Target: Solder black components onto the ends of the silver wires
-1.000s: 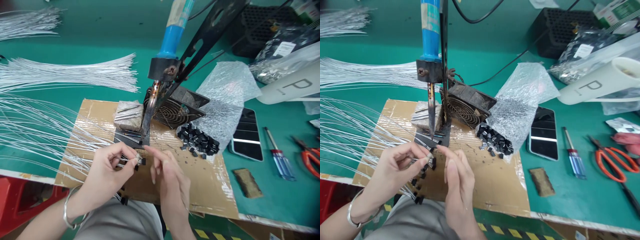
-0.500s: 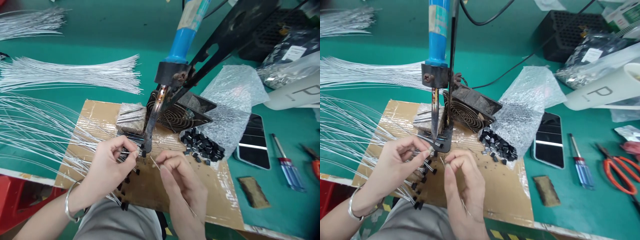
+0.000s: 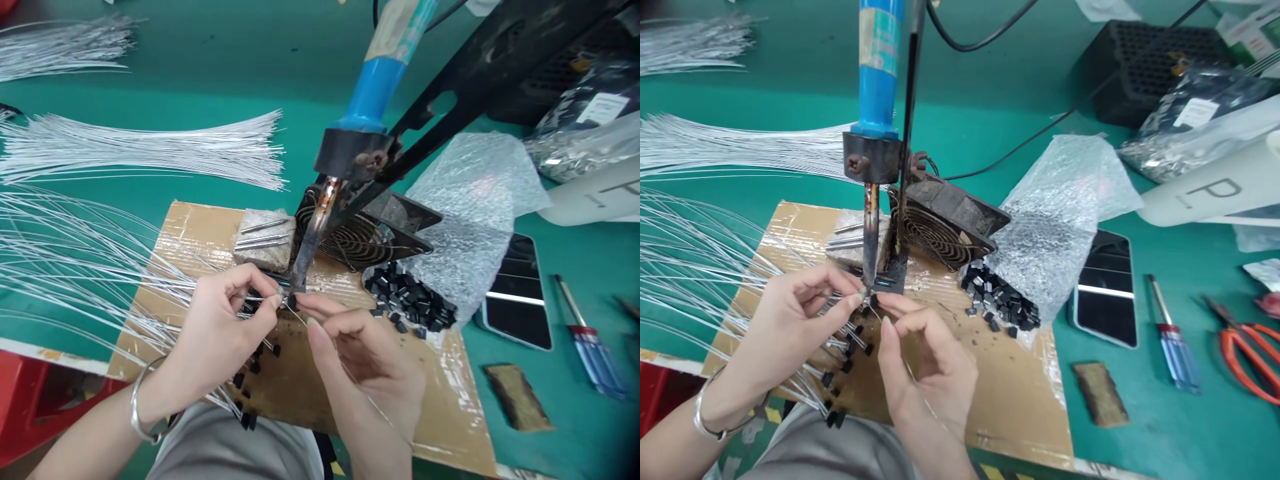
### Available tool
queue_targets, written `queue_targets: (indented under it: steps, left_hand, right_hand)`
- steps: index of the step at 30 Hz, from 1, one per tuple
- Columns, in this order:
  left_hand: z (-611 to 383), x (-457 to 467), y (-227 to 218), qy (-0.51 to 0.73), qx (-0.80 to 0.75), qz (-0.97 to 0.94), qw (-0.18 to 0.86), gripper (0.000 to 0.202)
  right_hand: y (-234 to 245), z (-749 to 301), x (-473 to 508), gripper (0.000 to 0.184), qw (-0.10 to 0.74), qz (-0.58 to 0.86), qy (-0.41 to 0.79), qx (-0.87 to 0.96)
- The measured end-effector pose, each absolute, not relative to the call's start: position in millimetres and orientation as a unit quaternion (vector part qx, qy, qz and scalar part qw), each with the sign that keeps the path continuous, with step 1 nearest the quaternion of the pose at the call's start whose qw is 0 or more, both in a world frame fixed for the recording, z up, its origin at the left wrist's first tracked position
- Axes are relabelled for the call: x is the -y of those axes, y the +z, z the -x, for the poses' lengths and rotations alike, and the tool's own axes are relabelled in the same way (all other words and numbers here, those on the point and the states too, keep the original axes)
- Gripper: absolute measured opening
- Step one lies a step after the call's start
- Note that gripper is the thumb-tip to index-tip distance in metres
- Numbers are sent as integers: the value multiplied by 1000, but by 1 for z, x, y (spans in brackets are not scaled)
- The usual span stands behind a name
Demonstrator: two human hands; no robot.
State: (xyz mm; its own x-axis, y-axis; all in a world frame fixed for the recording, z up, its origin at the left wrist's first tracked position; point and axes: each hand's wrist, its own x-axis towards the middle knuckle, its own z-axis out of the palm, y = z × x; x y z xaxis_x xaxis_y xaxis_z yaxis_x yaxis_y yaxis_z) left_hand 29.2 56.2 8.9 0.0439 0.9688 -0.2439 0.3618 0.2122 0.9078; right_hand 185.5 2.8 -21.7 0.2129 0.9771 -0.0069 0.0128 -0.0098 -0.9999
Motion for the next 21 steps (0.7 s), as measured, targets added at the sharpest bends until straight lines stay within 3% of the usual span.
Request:
queue_targets:
  steps: [21]
  left_hand:
    - [-33, -64, 18, 336, -609, -545, 469, 9]
  right_hand:
    - [-19, -184, -14, 19, 559, 552, 441, 435]
